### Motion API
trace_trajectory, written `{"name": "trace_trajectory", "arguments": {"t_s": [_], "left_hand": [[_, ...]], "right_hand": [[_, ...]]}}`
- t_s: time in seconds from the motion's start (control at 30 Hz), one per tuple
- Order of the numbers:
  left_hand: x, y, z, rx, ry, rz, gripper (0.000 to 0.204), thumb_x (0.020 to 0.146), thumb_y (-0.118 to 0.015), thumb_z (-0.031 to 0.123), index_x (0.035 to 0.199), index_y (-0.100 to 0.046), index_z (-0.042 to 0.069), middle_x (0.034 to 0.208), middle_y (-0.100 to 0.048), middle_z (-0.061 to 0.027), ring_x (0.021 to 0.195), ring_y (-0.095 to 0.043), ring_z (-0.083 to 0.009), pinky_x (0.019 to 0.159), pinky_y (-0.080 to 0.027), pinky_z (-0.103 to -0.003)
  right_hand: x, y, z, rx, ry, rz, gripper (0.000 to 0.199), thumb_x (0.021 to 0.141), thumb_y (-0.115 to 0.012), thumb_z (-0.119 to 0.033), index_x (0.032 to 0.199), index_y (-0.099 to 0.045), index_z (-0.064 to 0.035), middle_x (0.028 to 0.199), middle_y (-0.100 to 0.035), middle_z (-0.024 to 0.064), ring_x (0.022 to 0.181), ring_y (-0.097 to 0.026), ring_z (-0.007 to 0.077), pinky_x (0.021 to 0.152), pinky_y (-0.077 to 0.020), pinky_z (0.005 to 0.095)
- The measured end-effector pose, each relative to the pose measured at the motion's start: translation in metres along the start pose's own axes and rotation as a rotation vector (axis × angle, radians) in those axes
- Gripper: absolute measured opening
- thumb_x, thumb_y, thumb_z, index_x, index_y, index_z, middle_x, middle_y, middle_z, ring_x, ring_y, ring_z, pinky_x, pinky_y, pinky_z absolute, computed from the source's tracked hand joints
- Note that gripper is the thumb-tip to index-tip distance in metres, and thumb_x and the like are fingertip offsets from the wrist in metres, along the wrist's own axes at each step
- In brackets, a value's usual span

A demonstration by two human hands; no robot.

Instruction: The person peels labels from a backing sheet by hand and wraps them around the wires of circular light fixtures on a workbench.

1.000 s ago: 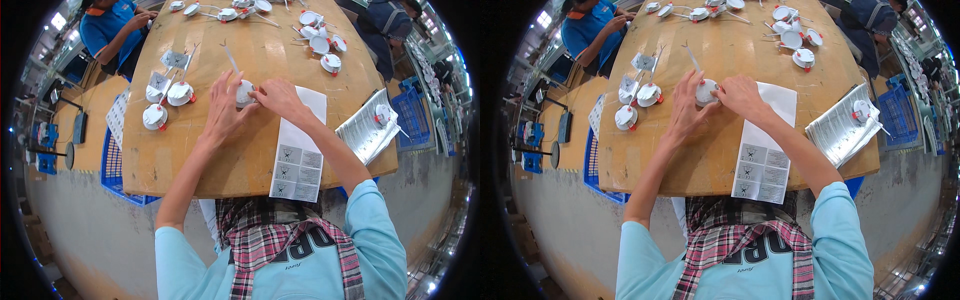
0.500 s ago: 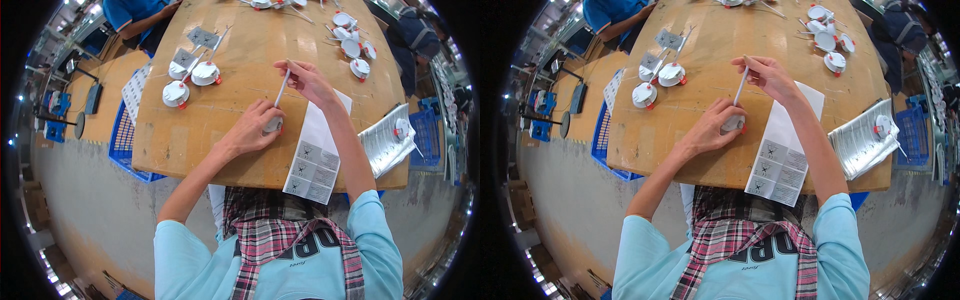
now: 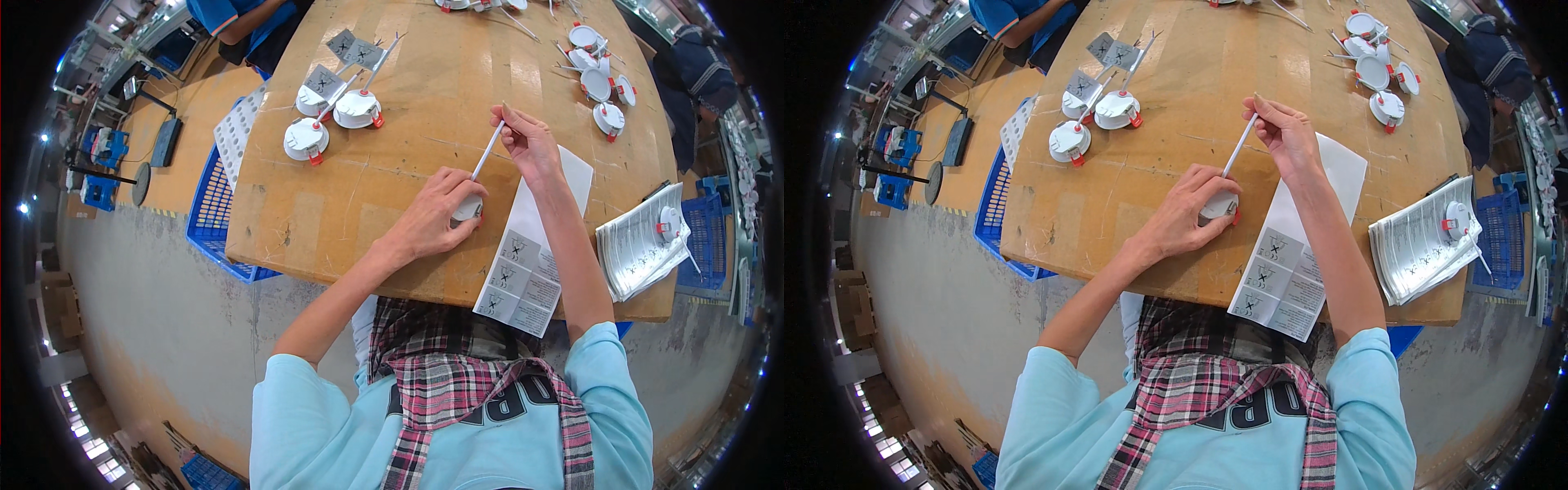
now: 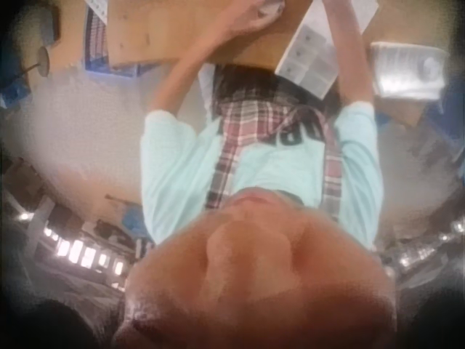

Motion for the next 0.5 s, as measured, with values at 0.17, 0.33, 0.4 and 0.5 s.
{"name": "trace_trajectory", "arguments": {"t_s": [0.17,0.33,0.4,0.5], "left_hand": [[-0.005,-0.001,-0.003,0.004,0.001,-0.004,0.034,0.076,-0.065,0.016,0.106,-0.055,0.004,0.111,-0.053,-0.0125,0.108,-0.047,-0.0315,0.095,-0.039,-0.041],[-0.005,-0.001,-0.002,0.007,0.016,-0.019,0.033,0.076,-0.064,0.016,0.106,-0.055,0.005,0.112,-0.053,-0.0114,0.109,-0.046,-0.0310,0.095,-0.039,-0.040],[-0.004,-0.002,0.000,-0.010,0.001,-0.020,0.033,0.076,-0.064,0.017,0.105,-0.055,0.005,0.112,-0.053,-0.0106,0.109,-0.046,-0.0306,0.096,-0.038,-0.040],[-0.005,-0.002,-0.001,-0.018,0.000,-0.056,0.032,0.076,-0.064,0.017,0.106,-0.056,0.005,0.115,-0.053,-0.0105,0.112,-0.045,-0.0310,0.098,-0.037,-0.041]], "right_hand": [[-0.003,-0.009,-0.009,-0.175,0.050,-0.053,0.022,0.088,-0.065,-0.018,0.094,-0.068,0.0022,0.077,-0.064,0.0045,0.061,-0.053,0.0040,0.057,-0.0446,0.0144],[0.003,0.007,0.011,0.148,-0.146,-0.112,0.026,0.092,-0.059,-0.018,0.103,-0.063,0.0044,0.088,-0.064,0.0077,0.065,-0.054,0.0049,0.060,-0.0469,0.0165],[0.006,0.012,0.009,0.089,-0.135,-0.141,0.027,0.092,-0.057,-0.019,0.106,-0.062,0.0049,0.091,-0.064,0.0082,0.067,-0.055,0.0058,0.062,-0.0479,0.0176],[0.002,0.005,-0.009,-0.156,-0.007,-0.126,0.029,0.093,-0.055,-0.020,0.108,-0.061,0.0048,0.094,-0.063,0.0080,0.071,-0.057,0.0076,0.065,-0.0492,0.0198]]}}
Point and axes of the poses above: each hand's wrist, its own x-axis towards the middle knuckle, its own y-axis out of the back of the hand, z = x × y, the point moved 7 cm from there along x, towards the middle knuckle
